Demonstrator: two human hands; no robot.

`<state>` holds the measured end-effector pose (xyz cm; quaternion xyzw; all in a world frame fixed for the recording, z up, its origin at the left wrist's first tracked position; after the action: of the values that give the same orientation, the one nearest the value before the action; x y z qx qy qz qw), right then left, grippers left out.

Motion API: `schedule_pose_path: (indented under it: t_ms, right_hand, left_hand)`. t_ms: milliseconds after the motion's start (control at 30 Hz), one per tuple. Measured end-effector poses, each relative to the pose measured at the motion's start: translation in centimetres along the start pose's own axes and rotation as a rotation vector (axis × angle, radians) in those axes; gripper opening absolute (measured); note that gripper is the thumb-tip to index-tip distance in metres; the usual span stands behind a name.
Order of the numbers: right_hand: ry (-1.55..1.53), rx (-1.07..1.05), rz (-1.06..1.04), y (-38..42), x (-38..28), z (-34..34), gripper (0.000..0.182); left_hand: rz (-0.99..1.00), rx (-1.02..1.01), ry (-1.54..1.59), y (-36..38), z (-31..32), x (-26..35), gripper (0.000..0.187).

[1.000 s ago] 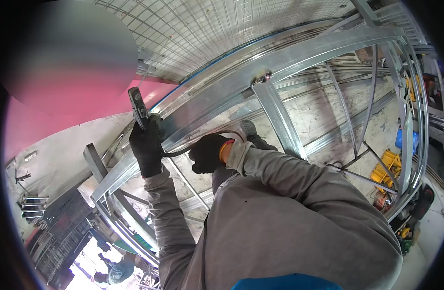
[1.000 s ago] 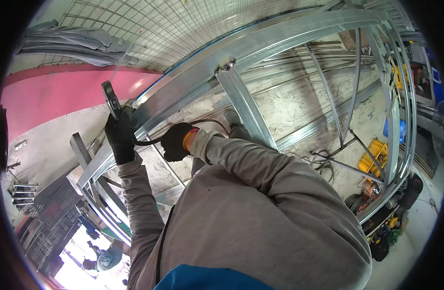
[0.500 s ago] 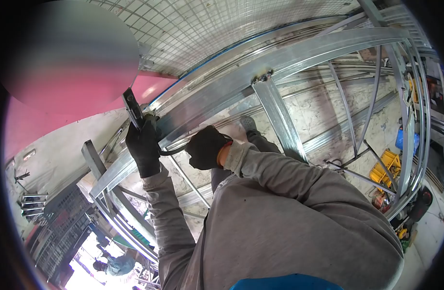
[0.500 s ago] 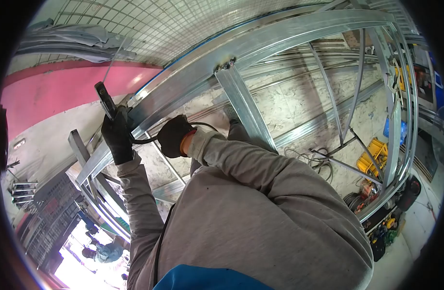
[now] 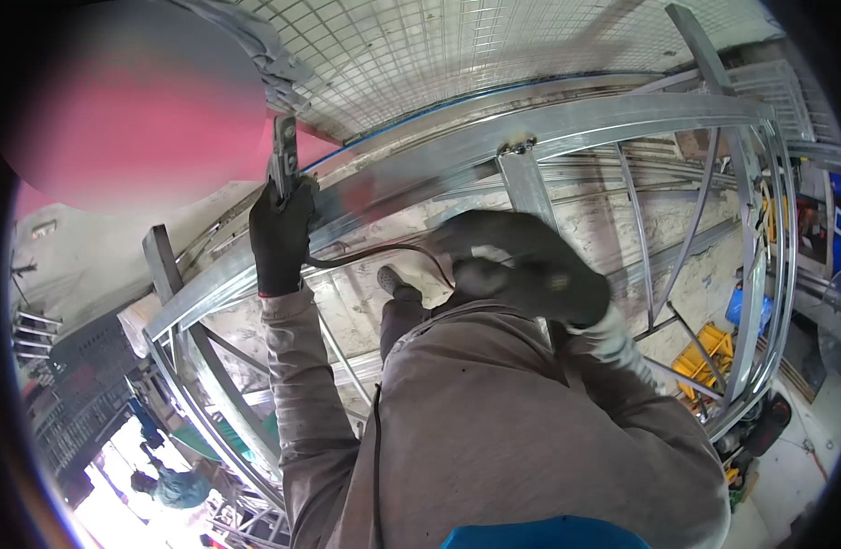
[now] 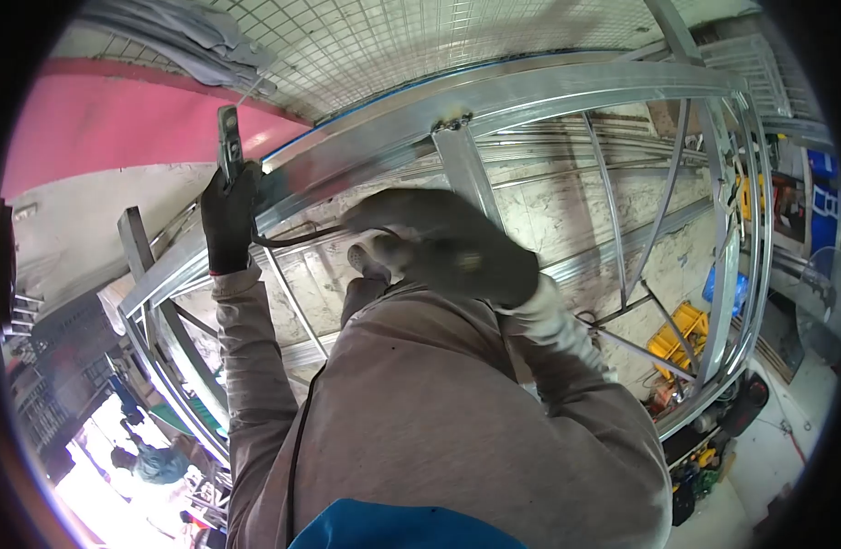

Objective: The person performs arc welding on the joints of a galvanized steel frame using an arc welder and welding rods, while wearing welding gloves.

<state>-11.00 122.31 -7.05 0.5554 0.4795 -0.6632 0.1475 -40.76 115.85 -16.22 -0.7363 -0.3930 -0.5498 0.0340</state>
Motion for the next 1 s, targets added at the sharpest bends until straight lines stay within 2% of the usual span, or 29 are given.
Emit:
schedule_pose_path:
  t_ms: [67,133,200,267,333,400,433,467,567,600,667,733,867,900,967,1000]
  right_hand:
    - [0.244,0.226,0.119,2.4,-1.3,-5.1,0.030]
    - [0.459,0.483,0.283,6.4,-1.3,-9.8,0.030]
    - [0.492,0.602,0.393,11.2,0.7,-12.8,0.032]
    - [0.261,0.643,0.531,14.8,3.8,-12.9,0.036]
    - [-0.180,0.544,0.892,17.5,6.6,-8.6,0.043]
    - [-0.384,0.537,0.917,17.1,6.6,-4.8,0.037]
    - [-0.142,0.448,0.798,17.9,6.8,-5.8,0.034]
    - [-0.034,0.438,0.765,18.5,7.4,-6.3,0.033]
    - [-0.006,0.562,0.910,20.8,9.7,-7.9,0.032]
    - [0.066,0.374,0.772,19.3,9.1,-7.3,0.032]
    - [0.201,0.075,0.437,16.7,7.4,-5.8,0.034]
    - [0.066,0.316,0.791,17.4,6.9,-6.1,0.037]
    - [0.044,0.388,0.847,18.5,7.2,-6.2,0.031]
    - [0.184,0.264,0.713,18.3,7.3,-6.5,0.035]
    - [0.334,0.152,0.577,17.1,5.9,-6.2,0.040]
    - [0.150,0.286,0.671,17.9,6.5,-6.5,0.038]
  left_hand:
    - [-0.013,0.018,0.048,0.2,-0.1,0.1,0.023]
    - [-0.037,-0.013,-0.048,0.3,0.3,0.3,0.020]
    - [-0.026,-0.031,0.004,0.1,0.5,0.0,0.018]
    - [-0.031,0.004,0.029,0.2,0.5,0.2,0.020]
    - [-0.004,-0.007,0.031,-0.1,0.7,0.0,0.020]
    - [0.055,-0.026,0.033,0.2,1.0,0.9,0.020]
    - [0.097,-0.107,0.081,-2.0,1.5,-2.0,0.018]
    - [0.206,-0.087,0.151,-4.2,1.5,-4.9,0.020]
    - [0.191,0.126,-0.283,-1.9,0.3,-0.5,0.029]
    - [0.402,0.239,-0.280,-0.8,0.1,0.7,0.032]
    - [0.255,0.132,-0.205,1.5,-0.6,2.6,0.043]
    - [0.191,0.088,-0.106,2.3,-1.1,2.9,0.051]
    - [0.248,0.154,-0.225,1.4,-0.7,1.8,0.049]
    - [0.247,0.158,-0.248,1.3,-0.6,1.7,0.046]
    - [0.258,0.149,-0.265,1.9,-0.5,2.8,0.043]
    - [0.218,0.118,-0.191,2.2,-0.8,2.9,0.038]
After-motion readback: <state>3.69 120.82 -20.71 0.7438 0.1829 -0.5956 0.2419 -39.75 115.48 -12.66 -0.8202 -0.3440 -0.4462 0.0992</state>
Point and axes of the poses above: each hand's wrist, its own y-axis away from the middle knuckle, its own z-axis out of the palm, x = y × z, the point moved 10 cm from there along -y, towards the middle knuckle, and after that the axes turned 12 degrees about -z, right-handed, at the moved point
